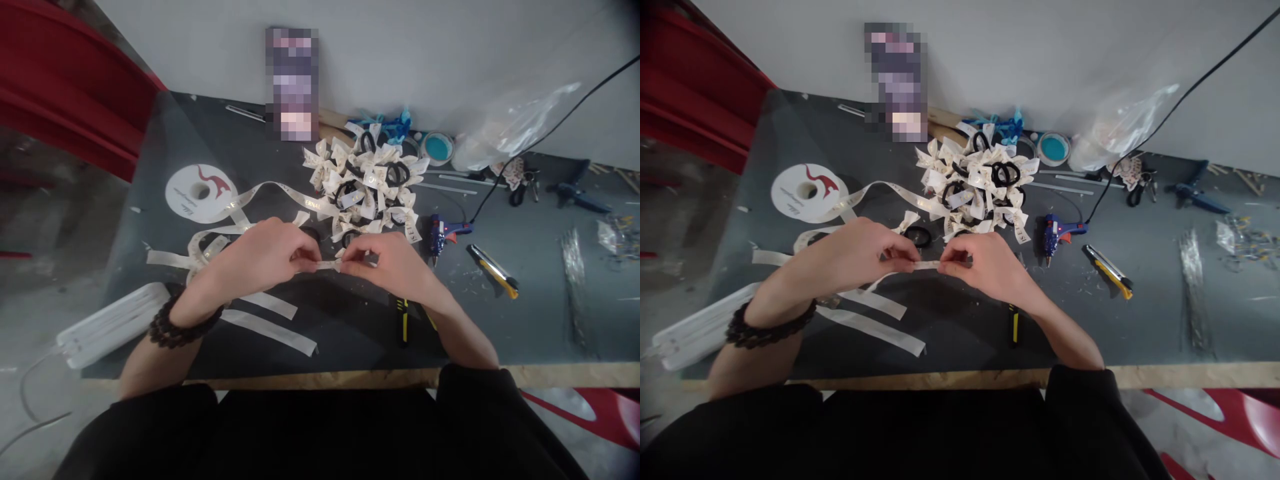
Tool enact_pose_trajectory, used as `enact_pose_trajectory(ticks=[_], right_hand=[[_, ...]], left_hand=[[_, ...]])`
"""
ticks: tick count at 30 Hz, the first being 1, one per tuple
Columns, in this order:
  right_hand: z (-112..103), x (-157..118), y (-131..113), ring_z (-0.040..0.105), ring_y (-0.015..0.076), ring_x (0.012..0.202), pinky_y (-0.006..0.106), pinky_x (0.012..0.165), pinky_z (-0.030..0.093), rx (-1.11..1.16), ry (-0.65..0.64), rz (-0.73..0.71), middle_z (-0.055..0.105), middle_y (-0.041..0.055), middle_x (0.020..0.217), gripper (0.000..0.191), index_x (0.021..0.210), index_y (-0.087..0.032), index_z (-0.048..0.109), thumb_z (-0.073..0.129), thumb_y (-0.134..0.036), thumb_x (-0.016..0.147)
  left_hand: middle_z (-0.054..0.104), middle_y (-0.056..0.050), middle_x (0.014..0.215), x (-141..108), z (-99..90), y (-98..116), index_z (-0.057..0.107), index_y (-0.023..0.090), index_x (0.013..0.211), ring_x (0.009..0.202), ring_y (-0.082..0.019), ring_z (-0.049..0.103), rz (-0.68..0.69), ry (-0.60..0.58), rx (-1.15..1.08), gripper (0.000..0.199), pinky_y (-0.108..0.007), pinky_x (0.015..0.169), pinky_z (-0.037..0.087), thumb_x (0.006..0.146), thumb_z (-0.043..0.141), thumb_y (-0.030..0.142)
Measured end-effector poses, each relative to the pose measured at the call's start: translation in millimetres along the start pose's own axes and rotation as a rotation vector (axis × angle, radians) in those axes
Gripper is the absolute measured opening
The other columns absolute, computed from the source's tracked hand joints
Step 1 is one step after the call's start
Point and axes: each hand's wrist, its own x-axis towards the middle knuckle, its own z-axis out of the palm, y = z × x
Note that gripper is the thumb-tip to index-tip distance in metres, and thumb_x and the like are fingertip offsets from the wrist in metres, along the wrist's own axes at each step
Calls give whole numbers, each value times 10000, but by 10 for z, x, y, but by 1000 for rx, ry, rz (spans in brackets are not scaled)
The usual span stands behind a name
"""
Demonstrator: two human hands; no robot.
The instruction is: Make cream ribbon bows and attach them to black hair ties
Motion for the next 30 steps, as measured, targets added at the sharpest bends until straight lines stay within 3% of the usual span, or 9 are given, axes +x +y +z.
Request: enact_pose_trajectory(ticks=[9, 14, 20, 27, 30], right_hand=[[-124, -13, -20, 709, 162, 755, 290, 711, 481, 5, -33, 59, 800, 7, 848, 155, 850, -242, 789, 779, -366, 944], [-225, -21, 4, 688, 159, 745, 282, 714, 474, -3, -23, 71, 790, 5, 844, 166, 827, -240, 790, 791, -361, 940], [-272, -18, -16, 700, 156, 749, 283, 730, 474, -15, -69, 77, 808, -3, 860, 167, 830, -243, 811, 801, -373, 935], [-273, -33, 14, 704, 148, 663, 289, 635, 453, -67, -55, 110, 818, -27, 786, 155, 829, -273, 847, 813, -391, 925], [-277, -34, 36, 751, 172, 722, 292, 672, 493, -57, -5, 98, 843, -19, 834, 112, 842, -279, 859, 811, -338, 923]], left_hand=[[748, 2, 701, -37, -16, 20, 754, 236, 848, 571, -151, 614, -11, 7, 49, 230, -304, 598, 342, 958, 555, 201], [761, 12, 741, -55, -54, -23, 757, 232, 882, 595, -144, 629, 26, -93, 36, 176, -290, 613, 358, 956, 598, 229], [772, 30, 750, -64, -99, -46, 754, 234, 865, 614, -130, 646, 17, -118, 27, 243, -279, 643, 379, 954, 541, 160], [743, 9, 804, -77, -92, -39, 667, 215, 833, 668, -145, 630, 16, -65, 101, 220, -290, 646, 374, 942, 498, 124], [706, -1, 786, -92, -107, -38, 599, 207, 794, 681, -155, 606, 5, -58, 145, 224, -298, 667, 378, 931, 458, 99]])
